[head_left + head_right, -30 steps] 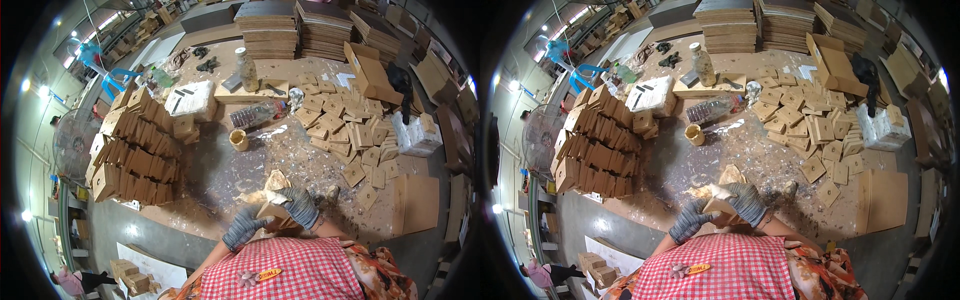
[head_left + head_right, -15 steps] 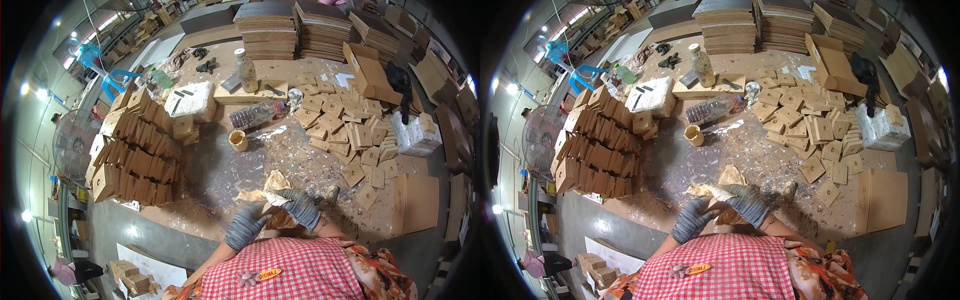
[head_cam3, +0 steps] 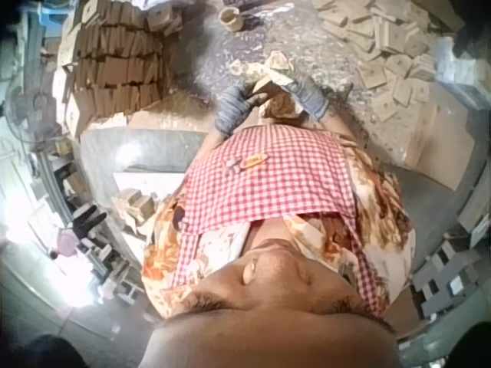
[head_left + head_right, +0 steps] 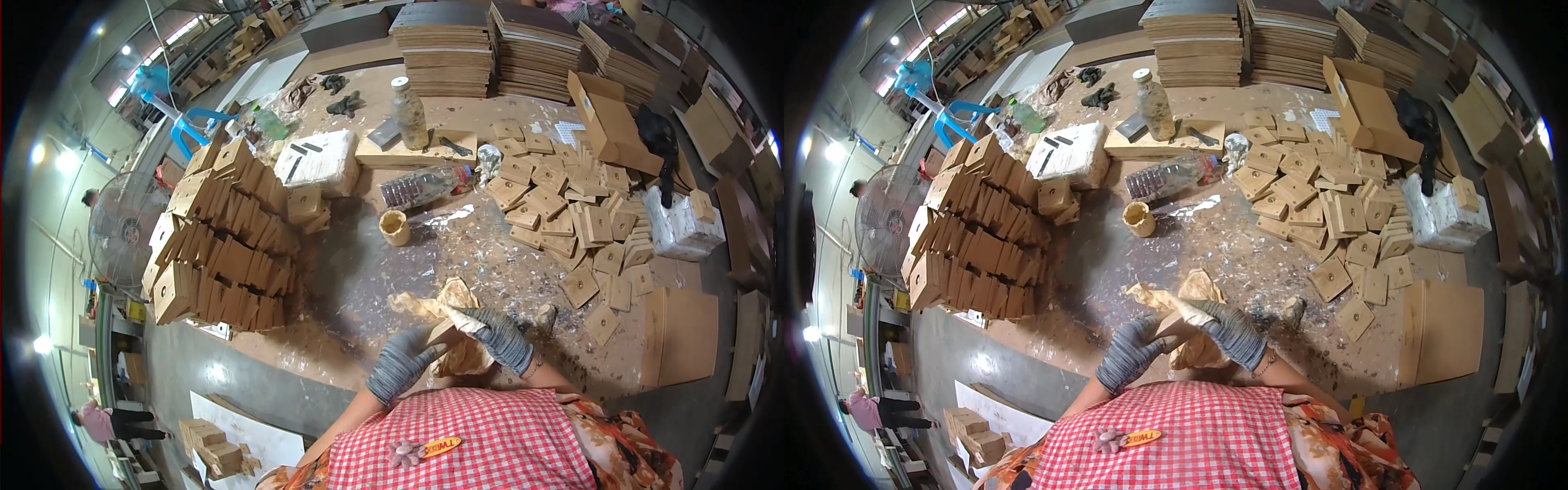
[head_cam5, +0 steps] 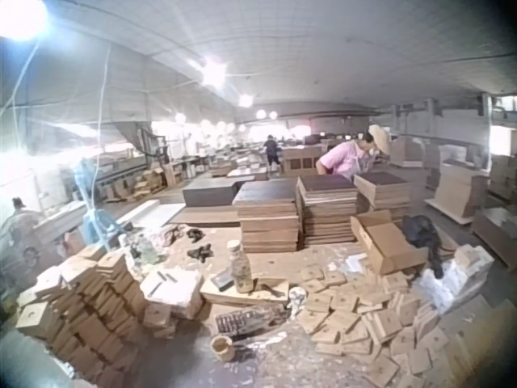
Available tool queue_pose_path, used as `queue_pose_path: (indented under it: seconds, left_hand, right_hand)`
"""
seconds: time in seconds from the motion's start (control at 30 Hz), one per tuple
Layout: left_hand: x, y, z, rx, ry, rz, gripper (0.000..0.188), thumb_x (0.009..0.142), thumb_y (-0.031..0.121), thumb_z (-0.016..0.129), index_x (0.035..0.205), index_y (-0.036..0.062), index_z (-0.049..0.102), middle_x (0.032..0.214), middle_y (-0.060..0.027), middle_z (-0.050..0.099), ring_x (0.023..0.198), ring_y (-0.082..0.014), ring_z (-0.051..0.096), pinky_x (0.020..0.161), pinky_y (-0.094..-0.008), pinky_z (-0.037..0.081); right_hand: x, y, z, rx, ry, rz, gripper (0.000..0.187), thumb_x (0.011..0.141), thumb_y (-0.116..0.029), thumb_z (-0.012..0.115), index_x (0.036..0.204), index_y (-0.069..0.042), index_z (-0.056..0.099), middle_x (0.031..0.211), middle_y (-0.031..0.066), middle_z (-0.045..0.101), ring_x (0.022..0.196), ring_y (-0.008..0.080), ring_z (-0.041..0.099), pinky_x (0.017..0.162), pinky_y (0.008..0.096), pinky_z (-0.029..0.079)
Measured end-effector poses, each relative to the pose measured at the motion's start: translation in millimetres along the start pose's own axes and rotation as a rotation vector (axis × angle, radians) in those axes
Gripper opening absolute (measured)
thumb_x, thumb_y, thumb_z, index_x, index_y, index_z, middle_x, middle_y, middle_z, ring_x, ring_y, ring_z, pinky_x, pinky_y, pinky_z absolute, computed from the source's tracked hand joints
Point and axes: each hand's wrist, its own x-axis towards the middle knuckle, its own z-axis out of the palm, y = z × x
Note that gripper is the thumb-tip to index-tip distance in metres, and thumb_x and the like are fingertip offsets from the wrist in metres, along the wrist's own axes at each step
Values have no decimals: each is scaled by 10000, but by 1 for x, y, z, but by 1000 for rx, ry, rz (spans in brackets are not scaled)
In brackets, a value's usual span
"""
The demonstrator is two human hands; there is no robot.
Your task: The person applies glue from a small container to the surface of a square wooden block and then attaches a small wooden triangular piece to it by hand.
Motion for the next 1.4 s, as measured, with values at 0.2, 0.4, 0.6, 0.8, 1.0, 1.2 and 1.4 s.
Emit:
queue_pose_path:
  seconds: [0.2, 0.4, 0.6, 0.8, 1.0, 1.2, 1.4]
  left_hand:
    - [-2, 11, -4, -45, -53, -74, 442, 838, 270, 687, 1185, 10, 602, 884, -196, 675, 761, -215, 655, 728, -327, 505]
    - [3, 4, 0, 66, -61, 7, 444, 817, 268, 706, 1166, 11, 612, 864, -169, 687, 763, -205, 660, 725, -324, 512]
    - [6, 4, -9, 43, -153, 20, 476, 774, 290, 748, 1150, 24, 626, 895, -138, 694, 792, -187, 665, 739, -304, 519]
    - [1, 6, -13, -331, -95, -215, 507, 775, 286, 774, 1153, -14, 620, 952, -100, 687, 871, -159, 650, 775, -292, 522]
    - [-4, 10, -19, -552, -37, -254, 589, 755, 365, 783, 1158, -27, 610, 995, -104, 674, 885, -161, 644, 781, -286, 520]
    - [-4, 21, -16, -577, -34, -276, 615, 758, 441, 758, 1137, -20, 614, 916, -62, 656, 825, -142, 629, 750, -258, 511]
    - [-8, 26, -17, -592, -69, -292, 665, 789, 480, 710, 1198, -26, 575, 1009, -84, 643, 890, -160, 625, 755, -278, 517]
  right_hand:
    - [-4, 3, -6, -175, -45, 16, 337, 927, -189, 586, 1211, -7, 598, 1125, 94, 659, 1011, 134, 605, 911, 273, 478]
    - [-7, 2, 1, -365, 64, -1, 318, 924, -240, 589, 1134, -9, 648, 1018, 101, 699, 909, 150, 652, 831, 273, 513]
    - [-6, 7, -2, -267, 72, -134, 351, 926, -298, 580, 1110, -9, 652, 977, 84, 706, 821, 153, 666, 759, 273, 528]
    - [4, 6, -36, -287, 271, -78, 474, 926, -425, 529, 1090, 5, 644, 782, 77, 665, 630, 149, 571, 593, 289, 486]
    - [-10, -13, -30, -199, 182, 8, 371, 960, -326, 482, 1094, -15, 634, 941, 142, 671, 882, 179, 620, 808, 324, 495]
    - [-11, 9, -16, -323, 123, -210, 247, 954, -163, 480, 1109, -52, 636, 1035, 117, 675, 986, 245, 637, 868, 322, 500]
    - [-8, 15, -17, -561, 115, -100, 271, 937, -221, 531, 1094, -30, 641, 990, 105, 682, 900, 209, 642, 825, 304, 495]
